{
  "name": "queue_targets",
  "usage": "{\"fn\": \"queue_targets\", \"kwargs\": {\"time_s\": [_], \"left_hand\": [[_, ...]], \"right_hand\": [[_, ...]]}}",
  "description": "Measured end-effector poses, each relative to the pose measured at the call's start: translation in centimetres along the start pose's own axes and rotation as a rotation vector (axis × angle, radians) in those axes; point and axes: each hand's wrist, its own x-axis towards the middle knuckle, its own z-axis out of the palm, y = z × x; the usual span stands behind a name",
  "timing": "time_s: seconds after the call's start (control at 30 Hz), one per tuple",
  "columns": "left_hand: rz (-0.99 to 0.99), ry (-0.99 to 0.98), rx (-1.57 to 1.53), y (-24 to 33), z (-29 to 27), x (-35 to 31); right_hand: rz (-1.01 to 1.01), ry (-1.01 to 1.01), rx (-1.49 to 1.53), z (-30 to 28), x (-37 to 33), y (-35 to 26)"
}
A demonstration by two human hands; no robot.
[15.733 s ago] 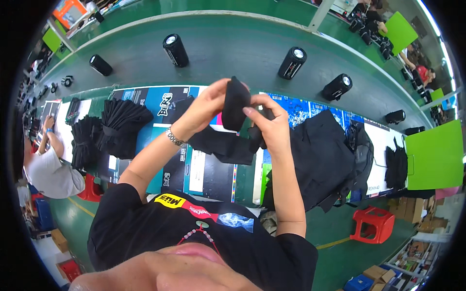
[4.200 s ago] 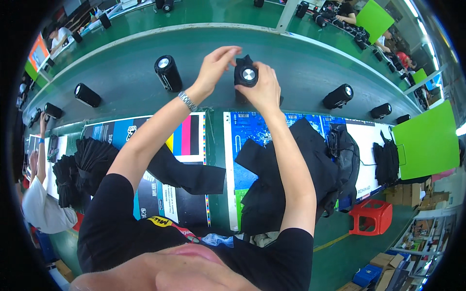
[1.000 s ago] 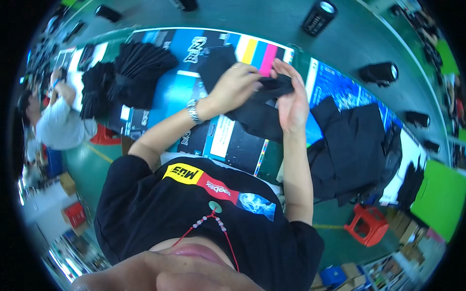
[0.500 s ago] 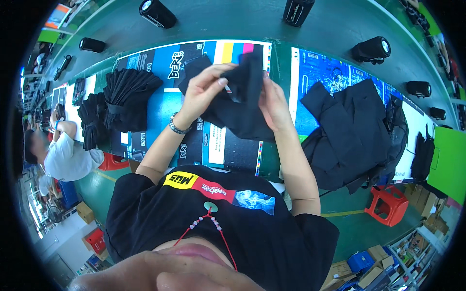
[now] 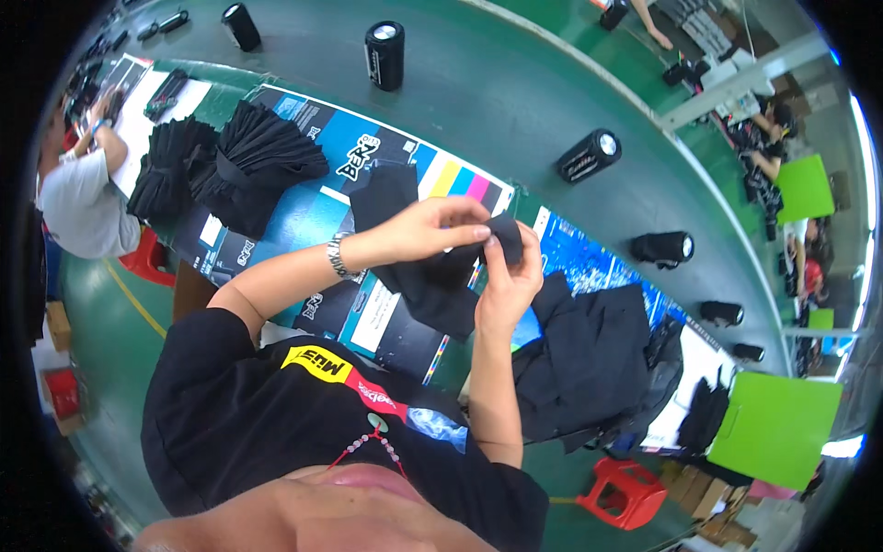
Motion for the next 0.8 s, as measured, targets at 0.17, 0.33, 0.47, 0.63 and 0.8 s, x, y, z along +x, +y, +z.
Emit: {"fn": "queue_targets", "kwargs": {"time_s": [0.17, 0.33, 0.47, 0.63, 0.8], "left_hand": [[0.133, 0.061, 0.053, 1.1, 0.8, 1.4], [0.932, 0.335, 0.672, 2.6, 1.8, 5.3], [0.144, 0.014, -0.368, 3.7, 1.8, 6.5], [0.094, -0.013, -0.354, 3.1, 3.2, 7.6], [0.104, -0.032, -0.178, 3.3, 4.4, 8.6]], "right_hand": [[-0.023, -0.083, 0.016, 0.8, 0.7, -3.0], [0.206, -0.089, 0.244, -1.2, 1.7, -3.5], [0.148, -0.014, 0.134, -2.8, 3.5, -5.3], [0.015, -0.136, -0.056, -4.1, 5.3, -7.1], [0.033, -0.106, -0.108, -6.9, 7.4, -6.7]]}}
